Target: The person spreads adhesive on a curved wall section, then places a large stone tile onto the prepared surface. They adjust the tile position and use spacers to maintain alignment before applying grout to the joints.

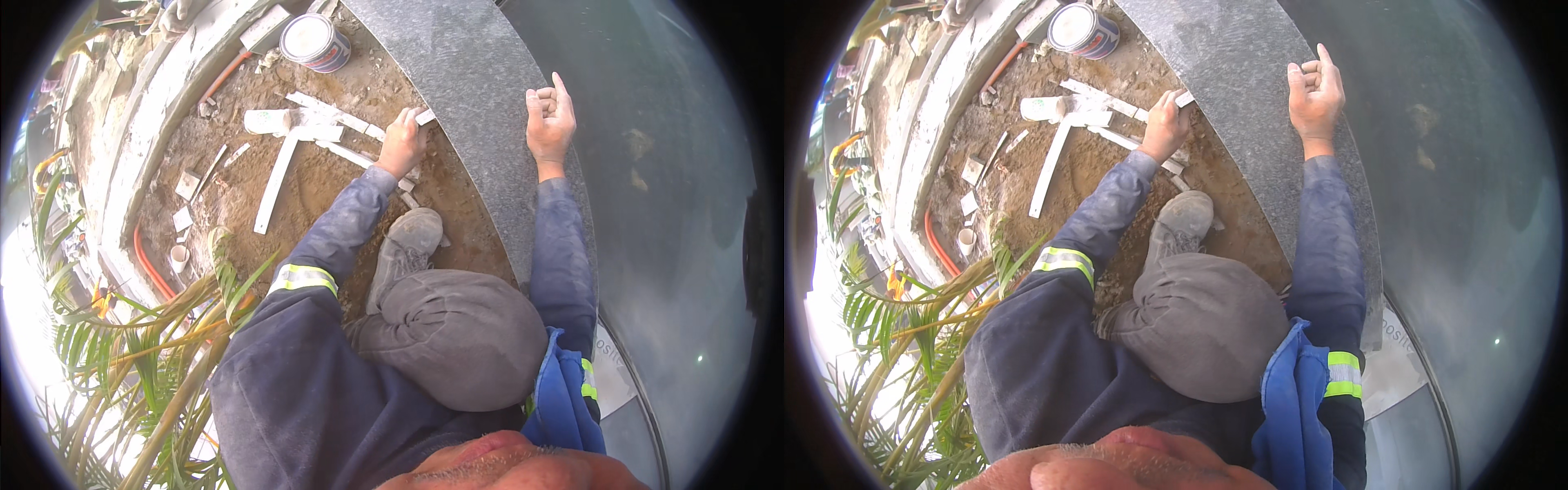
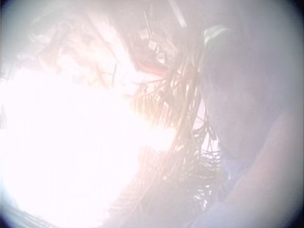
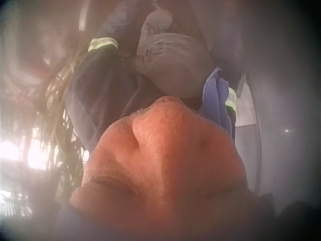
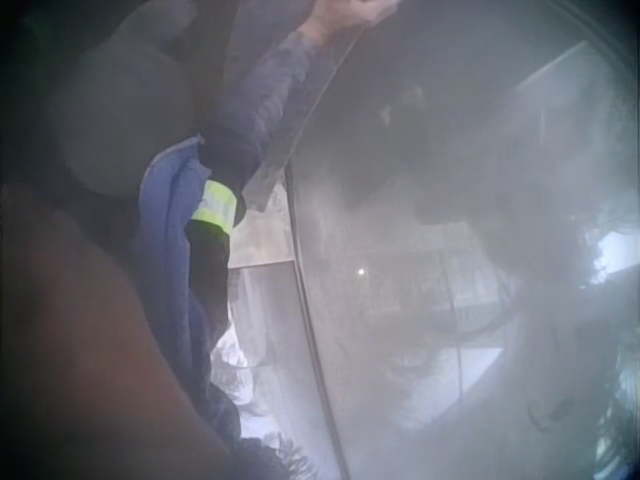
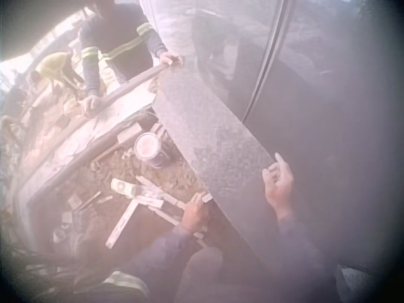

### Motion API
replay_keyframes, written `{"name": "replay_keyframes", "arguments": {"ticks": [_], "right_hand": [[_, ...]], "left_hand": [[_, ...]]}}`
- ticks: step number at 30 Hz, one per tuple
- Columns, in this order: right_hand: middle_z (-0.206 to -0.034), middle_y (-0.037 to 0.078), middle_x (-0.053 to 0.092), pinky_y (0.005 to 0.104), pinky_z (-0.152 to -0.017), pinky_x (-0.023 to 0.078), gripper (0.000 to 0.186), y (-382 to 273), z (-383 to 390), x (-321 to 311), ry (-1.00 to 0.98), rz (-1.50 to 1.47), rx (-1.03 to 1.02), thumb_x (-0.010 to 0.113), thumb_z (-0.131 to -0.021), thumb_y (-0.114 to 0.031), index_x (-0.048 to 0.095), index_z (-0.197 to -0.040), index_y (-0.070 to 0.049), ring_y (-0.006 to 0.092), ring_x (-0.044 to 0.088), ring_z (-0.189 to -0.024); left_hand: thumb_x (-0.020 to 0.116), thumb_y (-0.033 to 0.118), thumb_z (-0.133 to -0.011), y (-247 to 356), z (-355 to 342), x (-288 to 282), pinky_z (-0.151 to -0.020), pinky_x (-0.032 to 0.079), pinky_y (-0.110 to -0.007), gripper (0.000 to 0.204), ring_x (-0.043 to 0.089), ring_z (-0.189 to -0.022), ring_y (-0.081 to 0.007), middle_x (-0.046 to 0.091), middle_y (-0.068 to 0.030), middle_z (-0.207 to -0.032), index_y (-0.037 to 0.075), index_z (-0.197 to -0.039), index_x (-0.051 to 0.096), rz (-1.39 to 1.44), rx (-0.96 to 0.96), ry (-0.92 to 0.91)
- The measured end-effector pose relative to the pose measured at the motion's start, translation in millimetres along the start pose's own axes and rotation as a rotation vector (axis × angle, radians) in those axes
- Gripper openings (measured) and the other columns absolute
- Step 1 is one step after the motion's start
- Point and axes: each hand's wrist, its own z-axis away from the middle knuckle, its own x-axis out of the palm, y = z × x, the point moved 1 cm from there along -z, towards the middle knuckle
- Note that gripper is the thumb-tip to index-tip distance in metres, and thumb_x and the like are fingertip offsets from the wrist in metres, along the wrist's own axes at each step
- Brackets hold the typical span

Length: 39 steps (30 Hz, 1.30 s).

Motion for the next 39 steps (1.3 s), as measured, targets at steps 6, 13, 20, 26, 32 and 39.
{"name": "replay_keyframes", "arguments": {"ticks": [6,13,20,26,32,39], "right_hand": [[-0.099,0.006,0.066,0.0265,-0.064,0.055,0.057,-12,-2,5,0.000,-0.016,-0.020,0.076,-0.090,-0.019,0.058,-0.137,0.007,0.0095,0.064,-0.070],[-0.111,0.014,0.068,0.0352,-0.083,0.053,0.053,-48,23,-43,0.110,0.065,0.032,0.072,-0.094,-0.024,0.060,-0.138,0.001,0.0217,0.065,-0.093],[-0.082,0.006,0.066,0.0302,-0.061,0.051,0.045,-130,288,-129,0.481,-0.142,0.711,0.073,-0.095,-0.021,0.062,-0.128,0.007,0.0117,0.063,-0.064],[-0.085,0.011,0.068,0.0323,-0.060,0.051,0.050,-87,427,-143,0.695,-0.279,1.641,0.069,-0.098,-0.032,0.062,-0.124,0.011,0.0181,0.067,-0.063],[-0.080,0.017,0.070,0.0404,-0.068,0.054,0.040,-43,429,-148,0.812,-0.026,1.392,0.063,-0.100,-0.033,0.066,-0.101,0.007,0.0258,0.070,-0.068],[-0.083,0.022,0.072,0.0447,-0.077,0.053,0.034,-28,433,-144,0.919,0.162,1.299,0.058,-0.102,-0.026,0.068,-0.097,0.006,0.0353,0.072,-0.076]], "left_hand": [[0.066,0.000,-0.089,-1,-6,-3,-0.080,0.055,-0.048,0.023,0.067,-0.094,-0.0447,0.068,-0.0236,-0.101,-0.003,-0.111,0.067,0.022,-0.003,-0.042],[0.078,0.026,-0.093,29,25,-19,-0.074,0.054,-0.042,0.055,0.068,-0.079,-0.0349,0.072,-0.0208,-0.092,-0.012,-0.128,0.057,-0.153,-0.230,-0.025],[0.065,0.031,-0.105,134,104,23,-0.059,0.046,-0.026,0.038,0.049,-0.060,-0.0075,0.059,-0.0021,-0.072,-0.007,-0.107,0.065,0.634,-0.689,-0.761],[0.055,0.041,-0.109,171,116,62,-0.052,0.033,-0.025,0.050,0.045,-0.056,-0.0065,0.056,-0.0003,-0.065,-0.002,-0.087,0.068,0.483,-0.602,-1.013],[0.054,0.040,-0.110,174,121,68,-0.051,0.032,-0.026,0.051,0.043,-0.056,-0.0071,0.055,-0.0003,-0.066,-0.002,-0.083,0.067,0.377,-0.558,-0.927],[0.053,0.039,-0.110,163,121,71,-0.051,0.033,-0.026,0.050,0.044,-0.056,-0.0076,0.055,-0.0008,-0.066,-0.002,-0.084,0.065,0.402,-0.540,-0.948]]}}
